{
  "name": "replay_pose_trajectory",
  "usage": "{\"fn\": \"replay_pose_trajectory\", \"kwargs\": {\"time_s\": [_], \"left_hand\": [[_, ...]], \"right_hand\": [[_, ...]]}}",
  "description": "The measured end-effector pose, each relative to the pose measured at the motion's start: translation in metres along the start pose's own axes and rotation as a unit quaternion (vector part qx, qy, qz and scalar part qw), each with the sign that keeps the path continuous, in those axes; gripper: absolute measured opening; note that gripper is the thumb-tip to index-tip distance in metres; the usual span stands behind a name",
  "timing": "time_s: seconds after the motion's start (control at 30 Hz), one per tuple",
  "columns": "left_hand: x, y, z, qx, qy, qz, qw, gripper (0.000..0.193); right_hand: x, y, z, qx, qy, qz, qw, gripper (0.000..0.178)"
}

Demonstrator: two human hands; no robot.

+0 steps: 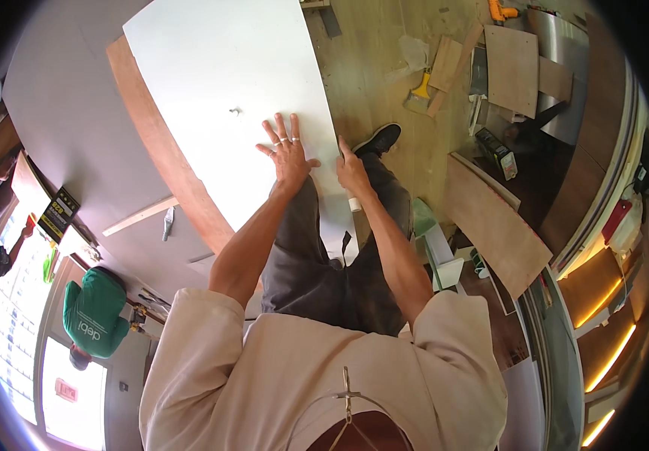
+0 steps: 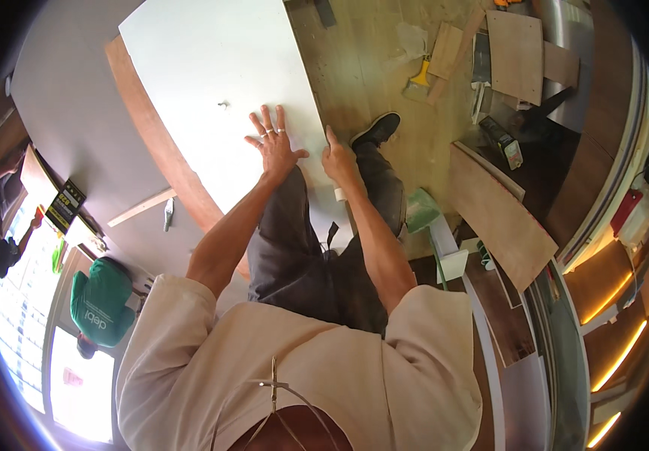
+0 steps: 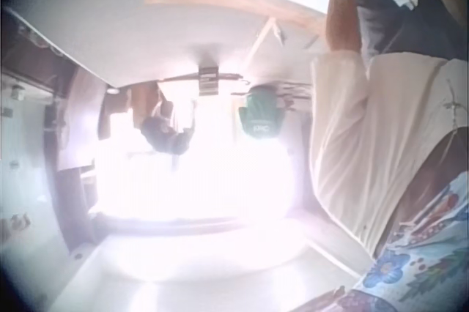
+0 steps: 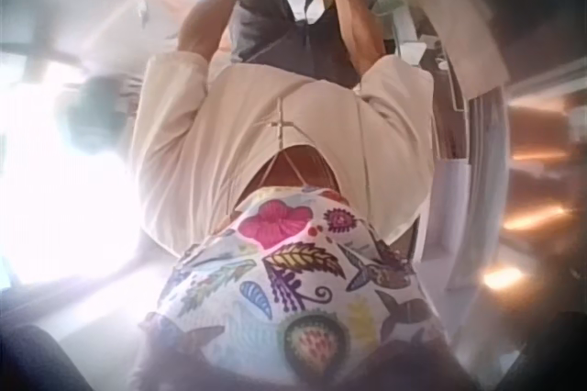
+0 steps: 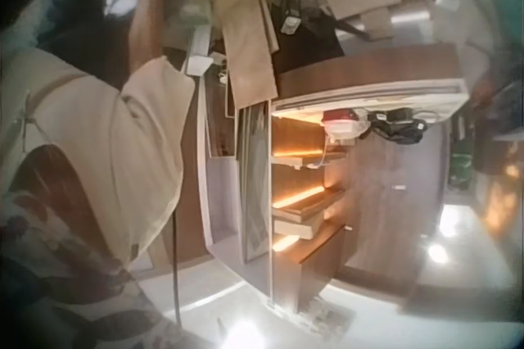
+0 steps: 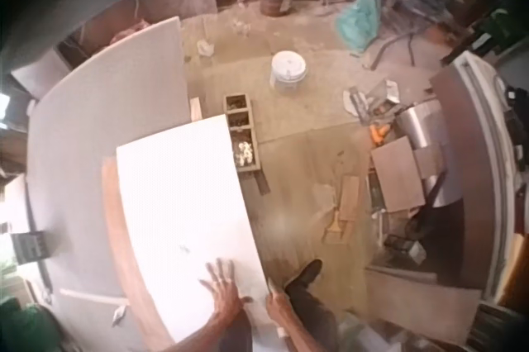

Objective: The person positions a large white panel onto a wooden frame structure. They then use a white cloth to wipe the surface of the panel, cleaning it thoroughly. Finally, they press down on the panel to secure it in place.

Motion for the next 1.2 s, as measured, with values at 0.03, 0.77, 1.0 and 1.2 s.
{"fn": "replay_pose_trajectory", "kwargs": {"time_s": [0.03, 0.77, 1.0, 1.2], "left_hand": [[0.002, 0.000, -0.001, 0.006, -0.005, 0.006, 1.000, 0.137], [0.005, 0.004, -0.005, 0.009, -0.011, 0.004, 1.000, 0.136], [0.002, 0.004, -0.006, 0.027, -0.014, 0.003, 1.000, 0.140], [0.001, 0.003, -0.008, 0.028, 0.003, -0.001, 1.000, 0.141]], "right_hand": [[0.004, 0.003, 0.001, 0.011, -0.008, 0.007, 1.000, 0.059], [-0.001, -0.006, -0.023, -0.028, 0.035, -0.003, 0.999, 0.058], [0.006, -0.039, -0.005, 0.077, 0.091, -0.112, 0.987, 0.052], [-0.003, -0.017, -0.010, -0.031, 0.079, 0.000, 0.996, 0.051]]}}
Point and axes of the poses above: each hand's wrist, its own y-axis towards the middle knuckle, its own x-axis out of the back of the hand, z = x × y, the point moved 1 cm from there along y, towards the middle knuckle, and after that the axes turned 5 degrees about -y, right-handed, at the moved point
